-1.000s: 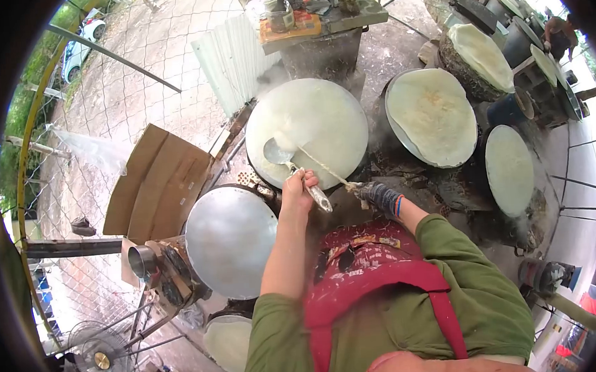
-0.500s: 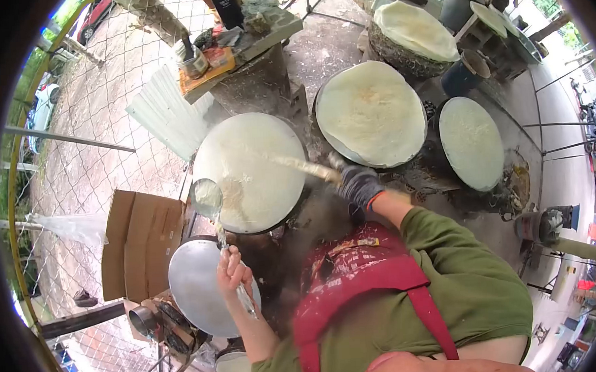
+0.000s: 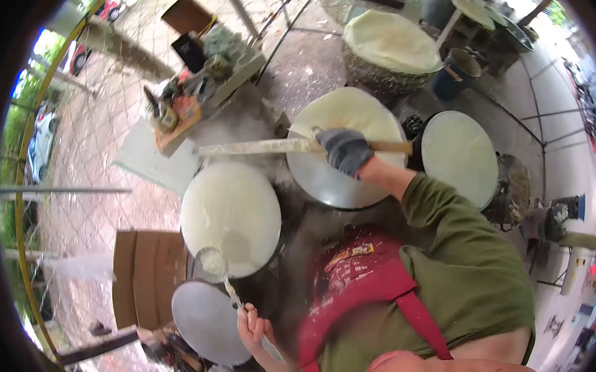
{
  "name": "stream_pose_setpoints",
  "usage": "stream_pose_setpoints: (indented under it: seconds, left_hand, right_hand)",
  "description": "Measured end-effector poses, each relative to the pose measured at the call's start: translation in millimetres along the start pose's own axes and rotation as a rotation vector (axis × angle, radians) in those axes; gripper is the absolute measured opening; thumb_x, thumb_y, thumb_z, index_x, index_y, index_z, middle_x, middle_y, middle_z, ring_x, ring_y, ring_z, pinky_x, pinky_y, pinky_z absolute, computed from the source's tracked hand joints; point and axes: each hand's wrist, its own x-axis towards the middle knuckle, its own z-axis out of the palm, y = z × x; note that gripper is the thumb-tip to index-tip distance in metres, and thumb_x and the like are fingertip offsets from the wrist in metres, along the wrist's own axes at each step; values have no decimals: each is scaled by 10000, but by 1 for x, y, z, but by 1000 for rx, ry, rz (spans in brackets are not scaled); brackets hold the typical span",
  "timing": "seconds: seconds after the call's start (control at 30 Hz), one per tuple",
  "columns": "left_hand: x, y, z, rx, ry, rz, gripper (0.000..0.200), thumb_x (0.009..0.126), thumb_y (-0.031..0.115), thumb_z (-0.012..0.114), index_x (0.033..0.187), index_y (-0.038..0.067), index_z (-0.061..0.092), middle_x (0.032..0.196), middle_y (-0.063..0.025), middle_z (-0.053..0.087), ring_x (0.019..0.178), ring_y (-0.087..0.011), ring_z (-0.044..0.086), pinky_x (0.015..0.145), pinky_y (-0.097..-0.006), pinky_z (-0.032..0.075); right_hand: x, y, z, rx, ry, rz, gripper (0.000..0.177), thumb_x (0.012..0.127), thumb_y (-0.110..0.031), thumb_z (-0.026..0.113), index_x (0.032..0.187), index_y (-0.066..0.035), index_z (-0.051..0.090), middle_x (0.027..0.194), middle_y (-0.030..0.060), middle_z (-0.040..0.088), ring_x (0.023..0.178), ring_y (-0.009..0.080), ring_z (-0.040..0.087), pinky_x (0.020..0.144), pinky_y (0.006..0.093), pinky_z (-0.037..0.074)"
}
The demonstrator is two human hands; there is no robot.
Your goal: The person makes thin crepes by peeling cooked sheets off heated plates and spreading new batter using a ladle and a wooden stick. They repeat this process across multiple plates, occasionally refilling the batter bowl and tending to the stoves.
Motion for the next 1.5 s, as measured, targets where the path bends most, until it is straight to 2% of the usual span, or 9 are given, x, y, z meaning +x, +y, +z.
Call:
stream_pose_setpoints:
  seconds: [0.27,0.4,0.47,0.6,0.7,0.9,0.97,1.27,1.5]
  left_hand:
    - [42,9,11,149,-13,-43,306,981,273,350,1011,0,485,566,66,372,318,-10,315,335,-197,248]
    - [28,-21,42,248,108,13,308,976,289,363,1012,9,488,565,72,364,320,-17,290,324,-206,239]
    - [22,-38,28,186,74,-18,299,968,293,380,1013,19,492,567,73,365,322,-31,284,322,-201,237]
    - [17,-90,40,29,180,-8,274,965,268,380,1013,20,485,568,68,372,326,-34,298,320,-200,248]
    - [21,-134,82,31,301,68,254,966,249,366,994,21,476,563,64,373,324,-33,303,313,-199,257]
    - [-2,-198,132,20,475,211,222,968,212,340,956,25,458,555,57,375,321,-30,315,299,-195,275]
    - [-19,-211,138,-3,501,260,213,969,199,331,943,26,452,552,54,376,320,-29,318,294,-194,281]
    - [-162,-276,112,-323,323,447,248,964,190,365,1021,-27,470,552,96,360,309,19,285,353,-174,229]
    - [-308,-375,48,-559,501,796,255,958,196,391,1041,-24,487,595,79,376,333,14,282,370,-174,227]
  right_hand:
    - [180,176,-205,-144,131,-112,322,713,-189,602,1012,-69,617,868,178,635,771,293,615,689,358,493]
    - [188,297,-268,-155,161,400,357,732,-249,680,1003,-25,621,881,123,656,728,195,620,652,310,510]
    - [169,378,-244,857,400,735,303,744,-192,693,979,-14,624,884,71,650,708,158,616,631,318,511]
    - [133,528,-143,1132,576,1010,237,754,-122,685,958,-18,621,878,60,644,735,150,615,646,306,503]
    - [91,524,-85,1033,747,1052,361,740,-246,703,977,12,613,848,93,636,710,180,599,633,324,490]
    - [14,603,33,355,240,1503,672,635,-484,722,1061,18,587,1106,177,586,978,263,591,819,379,471]
    - [2,630,54,221,217,1306,746,605,-535,708,1109,-2,571,1144,196,572,1020,283,584,856,381,461]
    - [7,588,43,-71,151,639,719,669,-580,655,1090,-1,579,956,187,616,840,306,603,709,390,489]
    - [-77,300,67,15,29,208,687,742,-599,591,1115,-23,569,787,177,642,681,330,606,603,408,503]
